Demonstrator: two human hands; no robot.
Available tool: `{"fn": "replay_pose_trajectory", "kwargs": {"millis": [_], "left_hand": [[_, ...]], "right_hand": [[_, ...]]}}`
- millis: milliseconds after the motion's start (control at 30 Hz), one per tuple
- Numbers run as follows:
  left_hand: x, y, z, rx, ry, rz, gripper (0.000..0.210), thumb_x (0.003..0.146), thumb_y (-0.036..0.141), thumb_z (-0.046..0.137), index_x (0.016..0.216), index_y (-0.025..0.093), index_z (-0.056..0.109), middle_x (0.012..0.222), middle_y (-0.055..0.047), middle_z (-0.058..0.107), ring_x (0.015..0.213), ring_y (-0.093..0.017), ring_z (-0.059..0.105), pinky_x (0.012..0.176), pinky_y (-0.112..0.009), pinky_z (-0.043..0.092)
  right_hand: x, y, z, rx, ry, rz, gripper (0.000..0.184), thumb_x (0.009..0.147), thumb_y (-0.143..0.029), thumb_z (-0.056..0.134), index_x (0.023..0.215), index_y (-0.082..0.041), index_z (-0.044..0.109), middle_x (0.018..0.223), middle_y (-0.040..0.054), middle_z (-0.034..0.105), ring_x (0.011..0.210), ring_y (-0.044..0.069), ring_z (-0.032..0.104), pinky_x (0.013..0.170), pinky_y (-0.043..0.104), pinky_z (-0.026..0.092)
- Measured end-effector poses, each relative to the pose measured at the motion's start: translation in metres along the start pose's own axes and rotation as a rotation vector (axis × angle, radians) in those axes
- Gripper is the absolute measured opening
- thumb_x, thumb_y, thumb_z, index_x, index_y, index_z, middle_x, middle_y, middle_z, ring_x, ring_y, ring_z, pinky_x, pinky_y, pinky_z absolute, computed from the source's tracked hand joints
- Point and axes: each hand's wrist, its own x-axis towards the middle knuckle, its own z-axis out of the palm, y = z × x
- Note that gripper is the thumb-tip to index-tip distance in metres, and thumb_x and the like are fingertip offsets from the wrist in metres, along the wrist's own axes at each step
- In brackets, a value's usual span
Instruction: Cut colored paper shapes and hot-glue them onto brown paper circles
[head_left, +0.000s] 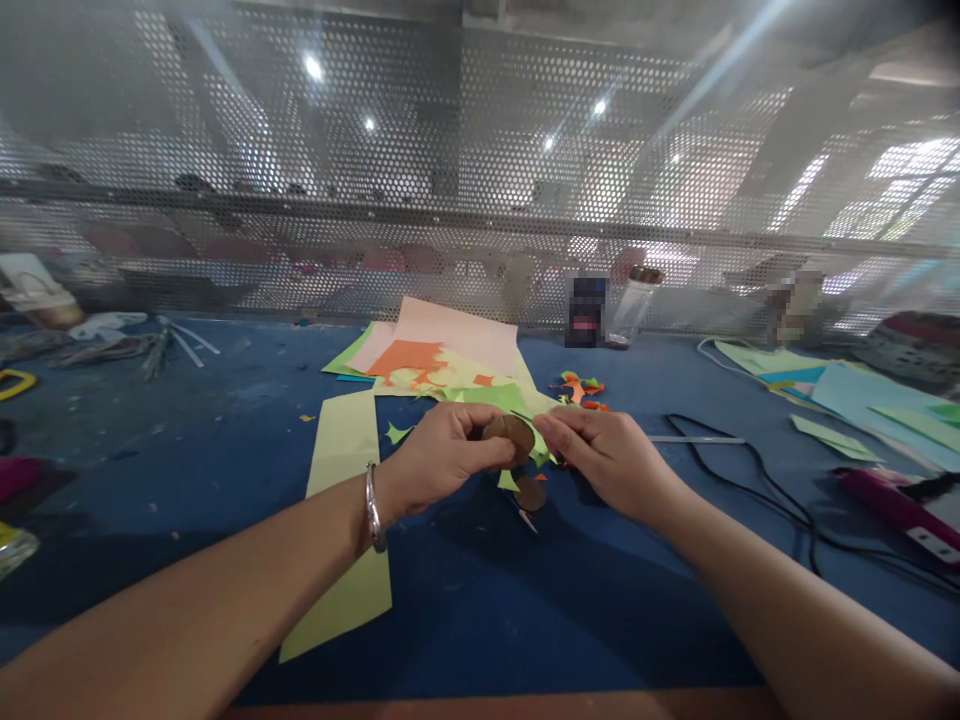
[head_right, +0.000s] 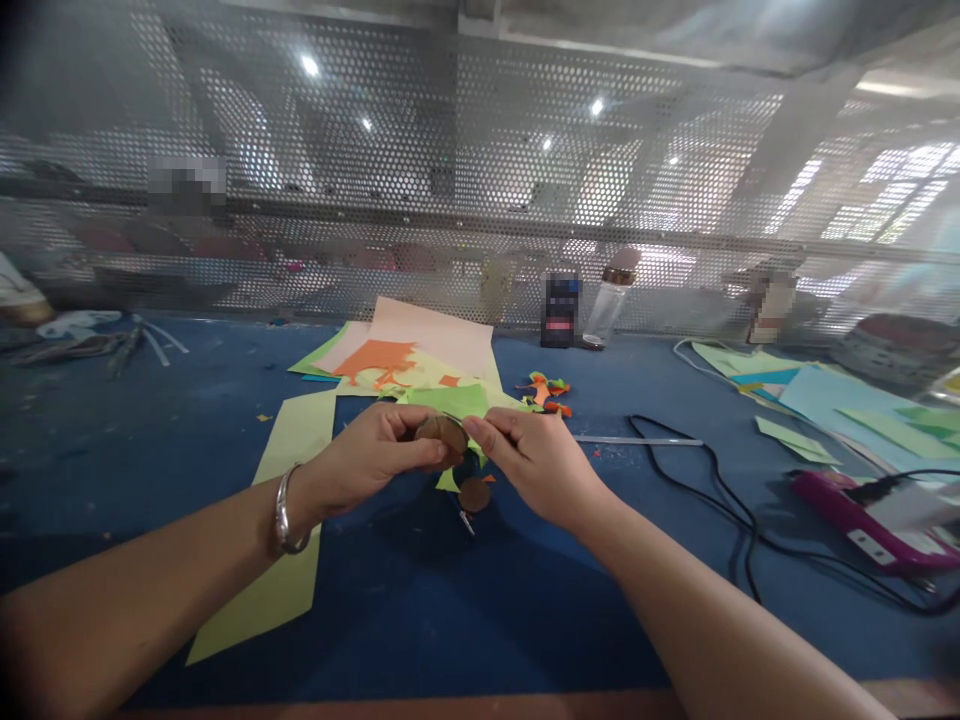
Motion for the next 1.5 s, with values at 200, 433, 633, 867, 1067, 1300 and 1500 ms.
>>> {"fn": "replay_pose_trajectory", "kwargs": {"millis": [200, 433, 633, 867, 1067, 1300, 1500], "left_hand": [[0.0007, -0.0005, -0.0005, -0.09, 0.015, 0.048, 0.007, 0.081, 0.017, 0.072, 0.087, 0.016, 0.076, 0.085, -0.003, 0.073, 0.078, -0.012, 0.062, 0.083, -0.028, 0.049], [0.0029, -0.0015, 0.0003, -0.196, 0.086, 0.049, 0.015, 0.08, 0.02, 0.076, 0.094, 0.015, 0.074, 0.094, -0.005, 0.075, 0.089, -0.014, 0.068, 0.092, -0.03, 0.05], [0.0032, -0.0021, 0.0012, -0.263, 0.119, 0.023, 0.019, 0.075, 0.02, 0.081, 0.088, 0.016, 0.068, 0.085, -0.002, 0.074, 0.081, -0.014, 0.069, 0.083, -0.029, 0.051], [0.0022, -0.0028, 0.0032, -0.258, 0.116, 0.036, 0.019, 0.076, 0.019, 0.081, 0.085, 0.016, 0.064, 0.083, -0.001, 0.073, 0.076, -0.012, 0.068, 0.076, -0.027, 0.051], [0.0022, -0.0057, 0.0042, -0.309, 0.078, 0.018, 0.022, 0.075, 0.02, 0.082, 0.086, 0.016, 0.063, 0.083, -0.001, 0.073, 0.078, -0.013, 0.069, 0.076, -0.028, 0.052], [0.0018, -0.0044, 0.006, -0.311, 0.072, 0.012, 0.022, 0.076, 0.019, 0.082, 0.083, 0.016, 0.061, 0.078, 0.0, 0.071, 0.073, -0.011, 0.067, 0.072, -0.026, 0.051], [0.0022, -0.008, 0.0038, -0.282, 0.068, 0.02, 0.022, 0.078, 0.021, 0.081, 0.09, 0.017, 0.062, 0.088, -0.003, 0.073, 0.082, -0.014, 0.069, 0.077, -0.029, 0.053]], "right_hand": [[0.0003, 0.0006, -0.0014, 0.027, 0.06, 0.039, 0.055, 0.101, -0.061, 0.04, 0.068, -0.02, 0.053, 0.062, -0.0018, 0.048, 0.061, 0.014, 0.044, 0.058, 0.026, 0.034], [-0.0004, 0.0006, -0.002, 0.019, 0.095, 0.033, 0.054, 0.102, -0.06, 0.04, 0.069, -0.02, 0.054, 0.058, -0.0037, 0.042, 0.055, 0.012, 0.038, 0.055, 0.026, 0.03], [-0.0009, -0.0013, -0.0015, 0.033, 0.078, 0.019, 0.055, 0.1, -0.064, 0.04, 0.069, -0.02, 0.053, 0.063, -0.0016, 0.047, 0.061, 0.014, 0.042, 0.058, 0.026, 0.033], [-0.0023, 0.0014, 0.0006, 0.031, 0.05, 0.009, 0.052, 0.101, -0.062, 0.041, 0.07, -0.021, 0.05, 0.067, -0.0004, 0.05, 0.065, 0.014, 0.045, 0.058, 0.027, 0.033], [-0.0025, -0.0004, 0.001, 0.053, 0.052, 0.02, 0.051, 0.1, -0.062, 0.044, 0.07, -0.021, 0.049, 0.067, -0.0013, 0.047, 0.063, 0.014, 0.043, 0.058, 0.027, 0.033], [-0.0025, 0.0003, 0.0011, 0.042, 0.051, 0.002, 0.052, 0.1, -0.062, 0.042, 0.07, -0.021, 0.051, 0.066, -0.0008, 0.049, 0.063, 0.014, 0.044, 0.058, 0.026, 0.035], [-0.0022, -0.0009, 0.0006, 0.029, 0.088, 0.008, 0.054, 0.1, -0.063, 0.041, 0.067, -0.021, 0.048, 0.064, -0.0013, 0.047, 0.062, 0.014, 0.042, 0.057, 0.026, 0.033]]}}
